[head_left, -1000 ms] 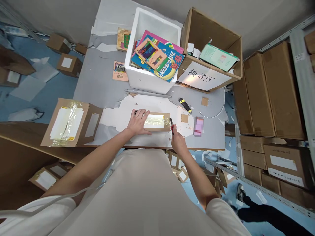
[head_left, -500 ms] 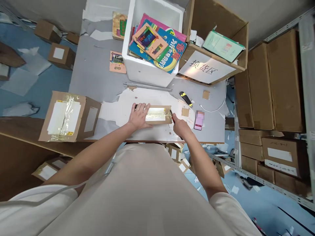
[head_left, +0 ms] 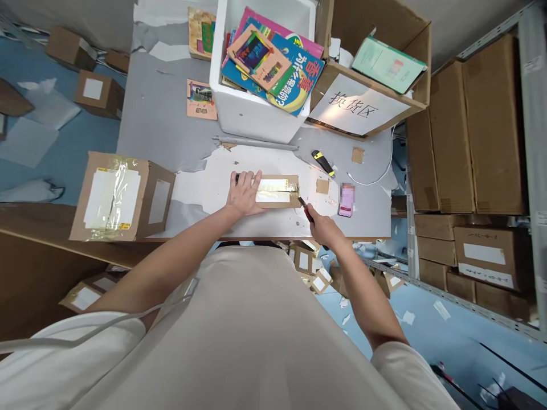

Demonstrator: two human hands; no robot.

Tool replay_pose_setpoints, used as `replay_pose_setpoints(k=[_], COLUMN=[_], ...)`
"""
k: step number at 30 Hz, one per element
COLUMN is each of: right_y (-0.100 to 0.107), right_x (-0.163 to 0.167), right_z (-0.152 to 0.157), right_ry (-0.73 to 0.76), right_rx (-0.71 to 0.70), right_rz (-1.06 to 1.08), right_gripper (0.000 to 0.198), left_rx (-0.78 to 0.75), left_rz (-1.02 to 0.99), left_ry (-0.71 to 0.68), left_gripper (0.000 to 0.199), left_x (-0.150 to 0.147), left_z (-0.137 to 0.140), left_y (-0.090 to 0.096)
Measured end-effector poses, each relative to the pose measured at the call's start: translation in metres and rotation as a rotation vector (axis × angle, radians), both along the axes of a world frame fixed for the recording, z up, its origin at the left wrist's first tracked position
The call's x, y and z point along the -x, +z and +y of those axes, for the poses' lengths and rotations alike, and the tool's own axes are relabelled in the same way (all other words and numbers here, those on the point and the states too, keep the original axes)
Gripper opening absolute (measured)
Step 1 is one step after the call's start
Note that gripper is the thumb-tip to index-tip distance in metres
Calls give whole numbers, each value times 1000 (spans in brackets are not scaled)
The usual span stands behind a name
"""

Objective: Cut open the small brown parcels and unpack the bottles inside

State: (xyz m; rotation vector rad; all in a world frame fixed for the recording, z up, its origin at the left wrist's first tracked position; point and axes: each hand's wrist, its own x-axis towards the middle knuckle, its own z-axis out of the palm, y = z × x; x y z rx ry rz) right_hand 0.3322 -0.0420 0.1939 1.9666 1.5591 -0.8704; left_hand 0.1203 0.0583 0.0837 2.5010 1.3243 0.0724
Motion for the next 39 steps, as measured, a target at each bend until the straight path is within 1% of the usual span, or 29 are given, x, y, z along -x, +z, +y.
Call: replay_pose_setpoints(k=[4,7,11,14,16,18,20,24,26,29,33,39], right_y=[-10,-11,3,16,21,21,15,0,-3,-1,-2,-9], right_x=[9,11,4,0,-2,-4,-5,-6,-7,-8,-1,20], right_z=[-3,-14,-35,-41,-39,-33,-26,-19,-21,-26,-26,-1], right_ry=[-63,-79,-91,-91,-100,-113,-117,-116,-118,-104,-80,-64], right_rx=[-13,-56,-53,-39,-70,-119,-135,-100,-124,-151,-128,-40], right_rz=[-29,-2,31,17,24,32,33,43,51,63,21,-93], right_gripper=[73,69,64,64,64,64,65,65,64,63,64,75], left_rx=[13,1,-34,-43,-42,-50,-60,-57,-49,-28,-3,-10], left_rz=[-12,-10,17,20,31,44,52,49,44,27,21,2], left_ry=[-11,-16,-60,-78,-84,-85,-85,-86,-84,-75,-69,-71], left_gripper=[123,125,123,122,122,123,123,121,121,122,122,121], left_x=[0,0,0,1,1,1,1,1,1,1,1,1], left_z=[0,0,-1,0,1,1,0,0,0,0,0,-1], left_y=[-2,-1,-2,-4,-5,-6,-6,-5,-5,-5,-5,-5])
